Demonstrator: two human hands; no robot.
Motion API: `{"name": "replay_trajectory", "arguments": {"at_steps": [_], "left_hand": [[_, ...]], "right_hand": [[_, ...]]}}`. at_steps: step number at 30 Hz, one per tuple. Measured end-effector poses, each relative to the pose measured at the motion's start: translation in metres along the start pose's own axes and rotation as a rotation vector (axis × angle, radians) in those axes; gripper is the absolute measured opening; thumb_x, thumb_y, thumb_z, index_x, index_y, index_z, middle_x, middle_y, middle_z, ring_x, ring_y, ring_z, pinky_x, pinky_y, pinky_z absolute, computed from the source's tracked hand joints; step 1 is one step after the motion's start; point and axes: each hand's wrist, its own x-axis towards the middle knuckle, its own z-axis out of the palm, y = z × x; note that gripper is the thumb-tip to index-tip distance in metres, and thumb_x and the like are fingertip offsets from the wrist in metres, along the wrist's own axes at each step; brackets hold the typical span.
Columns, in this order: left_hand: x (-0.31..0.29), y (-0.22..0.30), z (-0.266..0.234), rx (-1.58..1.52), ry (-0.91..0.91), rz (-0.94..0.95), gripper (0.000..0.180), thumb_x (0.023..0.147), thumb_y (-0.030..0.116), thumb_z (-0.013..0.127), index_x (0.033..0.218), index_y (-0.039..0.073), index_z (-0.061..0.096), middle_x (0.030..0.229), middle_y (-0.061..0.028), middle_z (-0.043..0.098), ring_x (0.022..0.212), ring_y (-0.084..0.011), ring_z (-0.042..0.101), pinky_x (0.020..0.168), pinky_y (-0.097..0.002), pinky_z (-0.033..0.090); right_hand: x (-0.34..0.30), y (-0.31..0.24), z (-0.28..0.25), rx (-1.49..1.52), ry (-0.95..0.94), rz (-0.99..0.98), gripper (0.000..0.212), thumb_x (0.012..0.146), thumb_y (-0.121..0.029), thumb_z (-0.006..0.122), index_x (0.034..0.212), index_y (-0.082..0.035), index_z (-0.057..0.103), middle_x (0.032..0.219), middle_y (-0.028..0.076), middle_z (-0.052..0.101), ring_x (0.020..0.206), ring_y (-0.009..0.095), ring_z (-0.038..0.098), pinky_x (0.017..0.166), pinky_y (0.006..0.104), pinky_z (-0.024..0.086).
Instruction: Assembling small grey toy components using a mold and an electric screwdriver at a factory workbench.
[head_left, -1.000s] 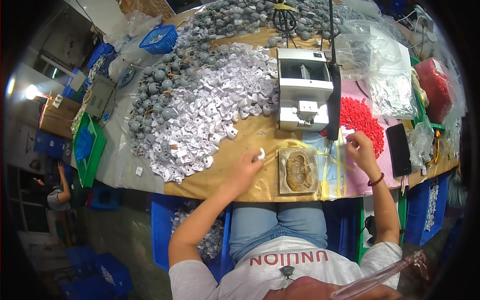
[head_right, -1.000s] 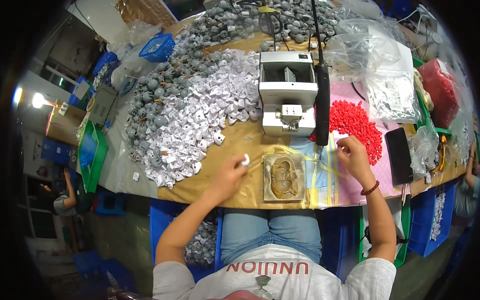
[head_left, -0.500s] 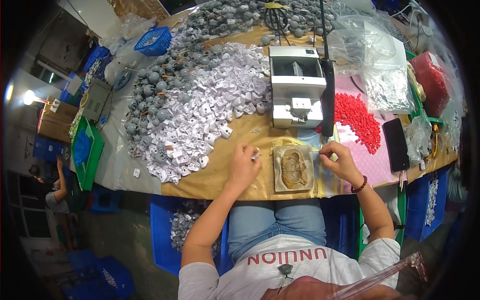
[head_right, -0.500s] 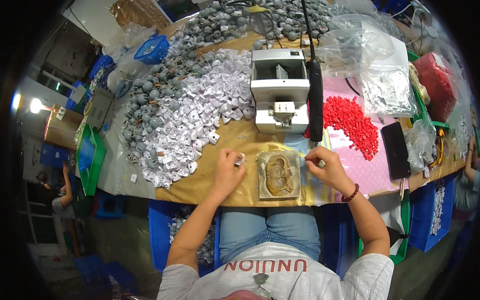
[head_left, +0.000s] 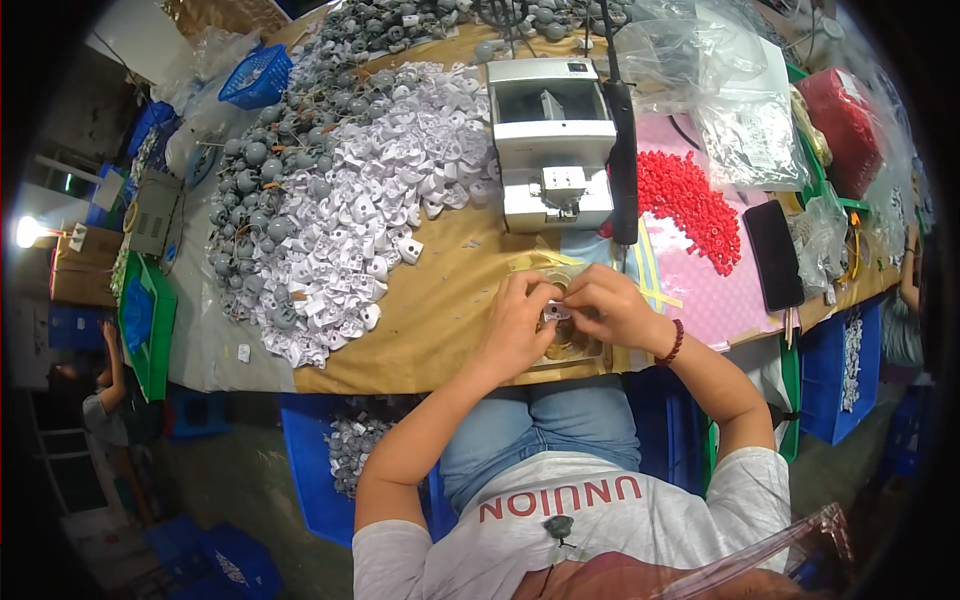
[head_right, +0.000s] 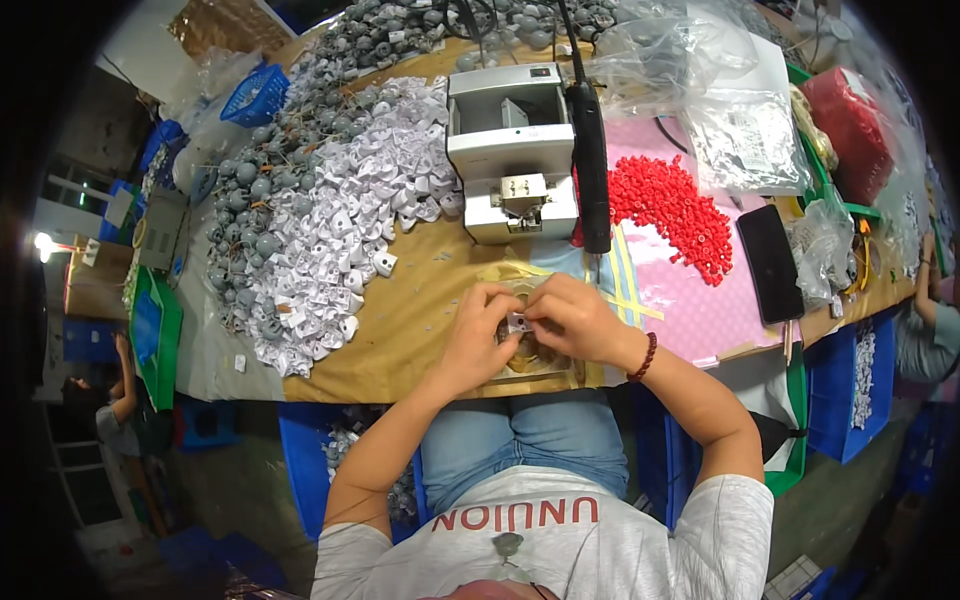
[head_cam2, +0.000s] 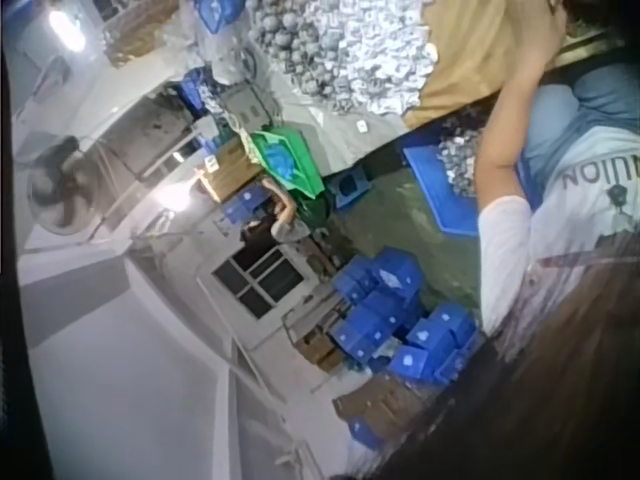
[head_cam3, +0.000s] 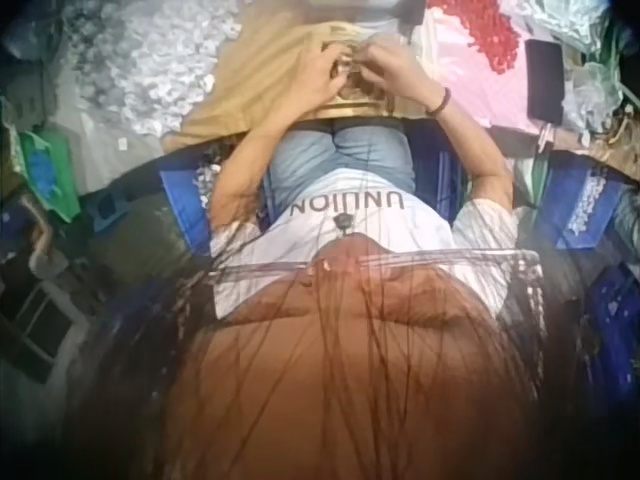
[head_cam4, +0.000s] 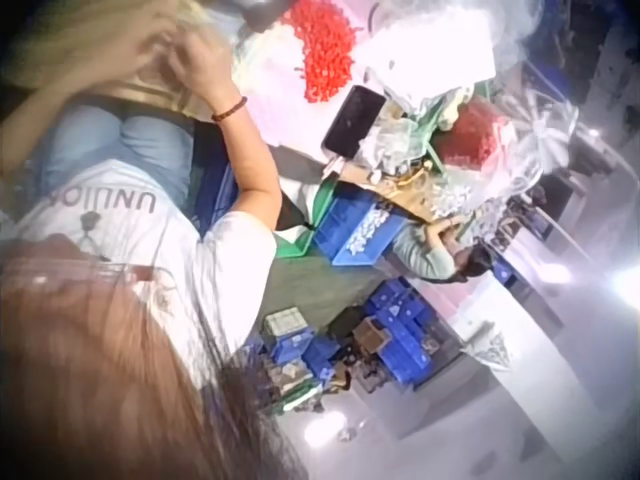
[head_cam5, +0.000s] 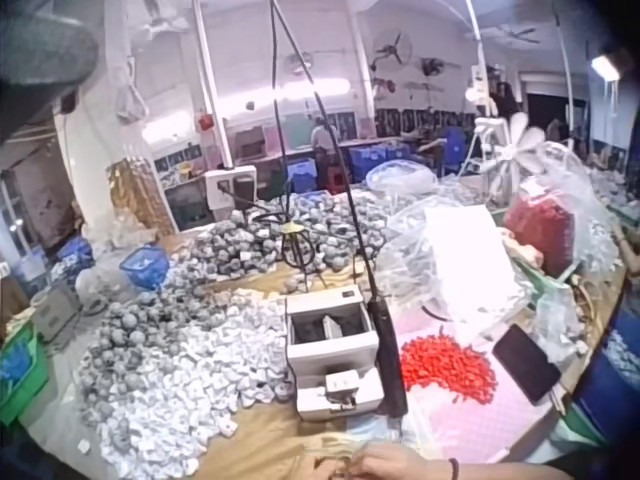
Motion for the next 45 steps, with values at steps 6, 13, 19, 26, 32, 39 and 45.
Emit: {"name": "replay_trajectory", "arguments": {"at_steps": [6, 13, 19, 26, 32, 39, 45], "left_hand": [[0.019, -0.032, -0.068, 0.012, 0.115, -0.057, 0.042, 0.081, 0.012, 0.077, 0.118, 0.005, 0.059, 0.118, -0.0155, 0.057, 0.115, -0.0369, 0.053, 0.101, -0.0434, 0.043], [0.111, -0.170, -0.232, 0.871, 0.630, -0.040, 0.039, 0.086, 0.013, 0.073, 0.123, 0.007, 0.063, 0.124, -0.0142, 0.058, 0.123, -0.0377, 0.046, 0.104, -0.0489, 0.038], [0.144, -0.205, -0.257, 1.047, 0.440, -0.258, 0.027, 0.088, 0.019, 0.071, 0.113, 0.009, 0.072, 0.113, -0.0099, 0.065, 0.123, -0.0374, 0.045, 0.101, -0.0484, 0.041], [0.109, -0.089, -0.234, 0.074, 0.427, -0.202, 0.020, 0.098, 0.023, 0.062, 0.101, 0.006, 0.071, 0.086, -0.0045, 0.069, 0.087, -0.0171, 0.063, 0.079, -0.0334, 0.050], [0.057, 0.024, -0.158, -0.487, -0.112, -0.290, 0.024, 0.104, 0.027, 0.059, 0.099, 0.005, 0.067, 0.082, 0.0000, 0.066, 0.076, -0.0059, 0.060, 0.069, -0.0237, 0.049], [0.007, 0.033, -0.071, -1.371, -0.388, -0.575, 0.030, 0.104, 0.031, 0.060, 0.119, 0.005, 0.060, 0.096, -0.0044, 0.067, 0.080, -0.0091, 0.063, 0.071, -0.0242, 0.051], [-0.040, 0.027, -0.029, -0.770, -0.163, -0.457, 0.039, 0.091, 0.021, 0.073, 0.123, 0.005, 0.059, 0.112, -0.0083, 0.064, 0.097, -0.0189, 0.061, 0.082, -0.0322, 0.051]], "right_hand": [[0.003, -0.012, 0.007, -0.346, -0.145, -0.122, 0.029, 0.072, -0.017, 0.077, 0.096, -0.008, 0.064, 0.102, 0.008, 0.062, 0.103, 0.028, 0.059, 0.085, 0.0402, 0.046], [0.000, -0.020, 0.013, -0.398, -0.197, -0.057, 0.028, 0.074, -0.017, 0.075, 0.099, -0.010, 0.066, 0.105, 0.007, 0.061, 0.108, 0.028, 0.057, 0.087, 0.0429, 0.044], [0.000, -0.016, 0.017, -0.236, -0.065, 0.033, 0.033, 0.074, -0.011, 0.082, 0.103, -0.008, 0.066, 0.103, 0.009, 0.062, 0.102, 0.029, 0.060, 0.086, 0.0414, 0.046], [0.029, -0.019, -0.019, -0.070, 0.129, 0.074, 0.039, 0.077, -0.003, 0.079, 0.113, -0.002, 0.063, 0.112, 0.016, 0.061, 0.104, 0.035, 0.060, 0.088, 0.0423, 0.050], [0.102, -0.063, -0.041, -0.113, 0.212, -0.157, 0.053, 0.077, -0.001, 0.079, 0.126, -0.003, 0.059, 0.120, 0.018, 0.059, 0.107, 0.036, 0.060, 0.091, 0.0418, 0.052], [0.056, -0.072, -0.038, 0.457, -0.089, 0.550, 0.023, 0.088, 0.007, 0.066, 0.110, 0.001, 0.068, 0.097, 0.013, 0.066, 0.085, 0.026, 0.067, 0.075, 0.0349, 0.053], [0.007, -0.043, -0.035, 0.056, -0.167, 0.321, 0.016, 0.088, 0.001, 0.069, 0.104, 0.000, 0.070, 0.094, 0.015, 0.069, 0.083, 0.031, 0.068, 0.071, 0.0368, 0.054]]}}
